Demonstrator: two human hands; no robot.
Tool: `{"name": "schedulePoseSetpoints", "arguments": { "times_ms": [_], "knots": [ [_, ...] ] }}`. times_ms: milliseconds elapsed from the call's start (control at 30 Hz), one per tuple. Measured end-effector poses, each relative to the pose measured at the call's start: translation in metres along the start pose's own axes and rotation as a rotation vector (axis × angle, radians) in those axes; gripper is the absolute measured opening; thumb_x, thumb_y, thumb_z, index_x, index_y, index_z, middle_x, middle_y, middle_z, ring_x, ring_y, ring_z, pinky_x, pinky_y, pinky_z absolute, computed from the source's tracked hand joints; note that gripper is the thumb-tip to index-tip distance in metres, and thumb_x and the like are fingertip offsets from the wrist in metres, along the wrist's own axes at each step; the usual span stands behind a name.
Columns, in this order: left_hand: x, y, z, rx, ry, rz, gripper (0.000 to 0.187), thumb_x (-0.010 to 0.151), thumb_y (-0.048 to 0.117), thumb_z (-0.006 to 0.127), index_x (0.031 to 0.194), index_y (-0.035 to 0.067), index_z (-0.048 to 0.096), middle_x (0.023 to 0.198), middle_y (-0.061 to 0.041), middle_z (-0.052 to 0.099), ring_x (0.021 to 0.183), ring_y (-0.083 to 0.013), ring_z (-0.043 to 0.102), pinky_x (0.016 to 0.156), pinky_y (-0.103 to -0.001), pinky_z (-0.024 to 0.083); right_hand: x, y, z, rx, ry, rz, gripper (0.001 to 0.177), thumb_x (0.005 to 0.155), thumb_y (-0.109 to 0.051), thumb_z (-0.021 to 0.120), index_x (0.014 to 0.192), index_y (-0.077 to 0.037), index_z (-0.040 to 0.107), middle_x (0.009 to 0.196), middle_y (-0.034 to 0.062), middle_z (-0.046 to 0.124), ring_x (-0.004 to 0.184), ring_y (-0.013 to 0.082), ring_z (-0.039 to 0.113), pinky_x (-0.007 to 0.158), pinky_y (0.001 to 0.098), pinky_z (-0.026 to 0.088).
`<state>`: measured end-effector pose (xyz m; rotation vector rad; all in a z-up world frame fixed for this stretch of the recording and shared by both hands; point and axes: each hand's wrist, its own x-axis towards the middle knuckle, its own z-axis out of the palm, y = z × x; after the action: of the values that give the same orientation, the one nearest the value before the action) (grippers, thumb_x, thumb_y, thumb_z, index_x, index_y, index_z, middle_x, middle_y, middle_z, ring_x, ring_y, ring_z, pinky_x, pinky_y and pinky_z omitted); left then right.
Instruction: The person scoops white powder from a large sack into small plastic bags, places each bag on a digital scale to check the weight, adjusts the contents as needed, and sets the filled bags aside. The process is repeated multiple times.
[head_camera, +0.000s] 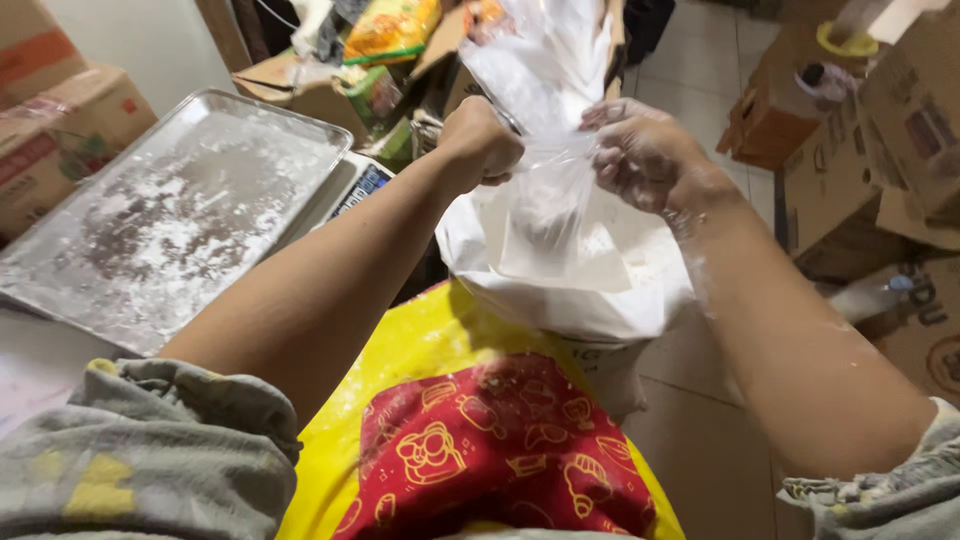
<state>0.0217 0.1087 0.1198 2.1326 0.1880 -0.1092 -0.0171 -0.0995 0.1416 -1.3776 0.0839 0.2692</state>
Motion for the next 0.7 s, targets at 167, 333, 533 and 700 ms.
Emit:
{"name": "schedulePoseSetpoints", "arguments": {
  "times_ms": [167, 333, 533, 700],
  "knots": [
    [0.038, 0.031, -0.043, -1.509, 0.03, -0.51, 0.025, 0.091, 0.026, 0.061, 0.088, 0.001, 0.057, 0.076, -0.011, 0.061, 0.056, -0.0192, 0.063, 0.043, -0.034, 0.05, 0.011, -0.05, 0.029, 0.069, -0.127, -0.202, 0.025, 0.097, 0.008, 0.049, 0.116, -0.004, 0.059, 0.075, 0.0046, 0.052, 0.056, 0.0079, 0.048, 0.051, 0.0205, 0.045],
    [0.107, -0.005, -0.107, -0.848, -0.003, 0.345, 0.014, 0.082, -0.008, 0.066, 0.079, 0.001, 0.057, 0.063, -0.011, 0.057, 0.047, -0.02, 0.057, 0.035, -0.035, 0.041, 0.046, -0.089, 0.071, 0.306, -0.389, -0.194, 0.007, 0.106, -0.003, 0.053, 0.107, -0.002, 0.06, 0.082, 0.0039, 0.056, 0.067, 0.0134, 0.056, 0.064, 0.024, 0.051],
    [0.174, -0.075, -0.216, -1.064, -0.079, 0.177, 0.021, 0.095, 0.013, 0.068, 0.078, 0.005, 0.058, 0.07, -0.009, 0.065, 0.058, -0.0218, 0.07, 0.052, -0.037, 0.063, 0.119, -0.088, 0.157, 0.472, -0.569, -0.1, 0.007, 0.101, 0.0, 0.052, 0.098, -0.001, 0.057, 0.086, 0.006, 0.059, 0.074, 0.0186, 0.058, 0.077, 0.0305, 0.053],
    [0.147, -0.141, -0.313, -0.888, -0.046, 0.269, 0.026, 0.109, 0.022, 0.051, 0.089, 0.007, 0.06, 0.082, -0.004, 0.065, 0.071, -0.0154, 0.069, 0.069, -0.032, 0.061, 0.152, -0.056, 0.246, 0.521, -0.721, 0.079, 0.01, 0.1, -0.003, 0.054, 0.09, -0.003, 0.054, 0.078, 0.0062, 0.054, 0.067, 0.0185, 0.056, 0.066, 0.03, 0.051]
  ]
}}
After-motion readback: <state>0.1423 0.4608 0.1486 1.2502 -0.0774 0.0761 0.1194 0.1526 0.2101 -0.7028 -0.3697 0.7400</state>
